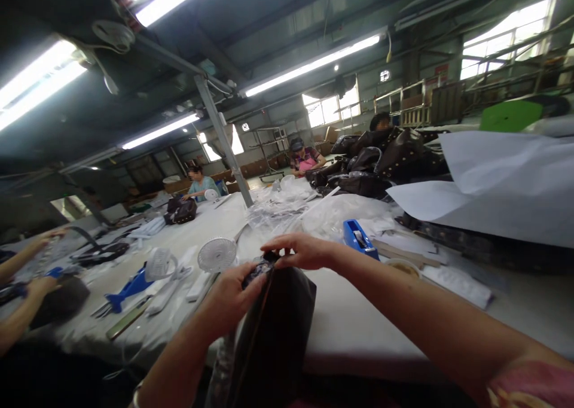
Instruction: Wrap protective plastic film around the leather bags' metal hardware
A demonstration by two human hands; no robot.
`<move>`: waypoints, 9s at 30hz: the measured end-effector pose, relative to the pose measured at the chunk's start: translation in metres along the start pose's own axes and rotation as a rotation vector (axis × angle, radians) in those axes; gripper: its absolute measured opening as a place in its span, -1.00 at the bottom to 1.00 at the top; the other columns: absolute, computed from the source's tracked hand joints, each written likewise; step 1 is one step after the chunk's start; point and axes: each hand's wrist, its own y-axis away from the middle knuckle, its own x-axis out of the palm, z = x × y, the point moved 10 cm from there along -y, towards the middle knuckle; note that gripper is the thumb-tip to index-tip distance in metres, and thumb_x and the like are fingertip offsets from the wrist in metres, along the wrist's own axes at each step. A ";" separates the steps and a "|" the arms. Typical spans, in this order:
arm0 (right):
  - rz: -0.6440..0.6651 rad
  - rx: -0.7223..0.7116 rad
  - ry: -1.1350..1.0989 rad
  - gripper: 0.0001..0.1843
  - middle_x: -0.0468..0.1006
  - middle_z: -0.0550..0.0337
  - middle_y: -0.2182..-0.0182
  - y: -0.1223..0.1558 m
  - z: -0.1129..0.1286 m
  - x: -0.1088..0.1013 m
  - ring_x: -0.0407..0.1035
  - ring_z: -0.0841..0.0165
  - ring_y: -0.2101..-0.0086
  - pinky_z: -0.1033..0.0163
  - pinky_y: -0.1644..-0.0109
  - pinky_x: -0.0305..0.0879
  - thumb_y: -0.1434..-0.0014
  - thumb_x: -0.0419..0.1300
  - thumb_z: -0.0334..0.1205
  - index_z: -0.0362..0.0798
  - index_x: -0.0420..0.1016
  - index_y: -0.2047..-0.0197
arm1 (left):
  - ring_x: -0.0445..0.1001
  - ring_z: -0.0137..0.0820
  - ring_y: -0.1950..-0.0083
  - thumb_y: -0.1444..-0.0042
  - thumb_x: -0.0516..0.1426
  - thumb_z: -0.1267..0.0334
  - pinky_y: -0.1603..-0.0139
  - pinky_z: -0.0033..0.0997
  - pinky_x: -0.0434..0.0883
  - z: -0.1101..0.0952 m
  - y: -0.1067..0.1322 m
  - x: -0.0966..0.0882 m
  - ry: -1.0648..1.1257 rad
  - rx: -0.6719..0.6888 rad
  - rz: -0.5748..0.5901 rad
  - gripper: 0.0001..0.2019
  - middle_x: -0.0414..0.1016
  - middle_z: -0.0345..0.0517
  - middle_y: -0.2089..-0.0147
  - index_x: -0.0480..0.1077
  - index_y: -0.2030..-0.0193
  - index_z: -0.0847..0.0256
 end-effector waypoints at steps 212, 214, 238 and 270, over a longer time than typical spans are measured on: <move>-0.185 0.023 -0.062 -0.74 0.64 0.12 0.16 0.000 -0.022 0.127 0.50 0.25 0.14 0.20 -0.01 0.40 -0.23 0.18 -0.32 0.00 0.59 0.03 | 0.44 -0.31 0.26 -0.22 0.11 0.21 0.20 -0.33 0.34 0.094 0.046 0.016 -0.005 -0.127 0.076 -0.84 0.51 -0.12 0.30 0.47 0.19 0.23; -0.190 0.035 -0.065 -0.71 0.64 0.12 0.14 0.000 -0.021 0.127 0.50 0.25 0.15 0.20 0.00 0.40 -0.22 0.19 -0.32 0.01 0.58 0.00 | 0.42 -0.36 0.32 -0.22 0.12 0.17 0.29 -0.37 0.32 0.102 0.047 0.017 0.121 -0.193 0.144 -0.82 0.48 -0.16 0.34 0.45 0.20 0.24; -0.484 0.067 -0.008 -0.92 0.50 0.09 0.20 0.017 0.003 0.101 0.43 0.26 0.13 0.15 -0.02 0.37 -0.09 0.27 -0.39 -0.03 0.48 0.35 | 0.14 -0.54 0.54 -0.07 0.25 -0.03 0.53 -0.52 0.05 0.125 0.063 0.026 0.534 -0.504 0.212 -0.64 0.28 -0.33 0.54 0.35 0.32 0.26; -0.093 0.022 -0.069 -0.47 0.58 -0.01 -0.02 -0.008 -0.015 0.113 0.47 0.15 0.00 0.04 -0.11 0.37 -0.14 0.35 -0.14 -0.06 0.46 -0.17 | 0.39 -0.36 0.35 -0.08 0.21 0.06 0.36 -0.42 0.26 0.106 0.053 0.010 0.103 -0.324 0.151 -0.72 0.46 -0.22 0.38 0.47 0.24 0.26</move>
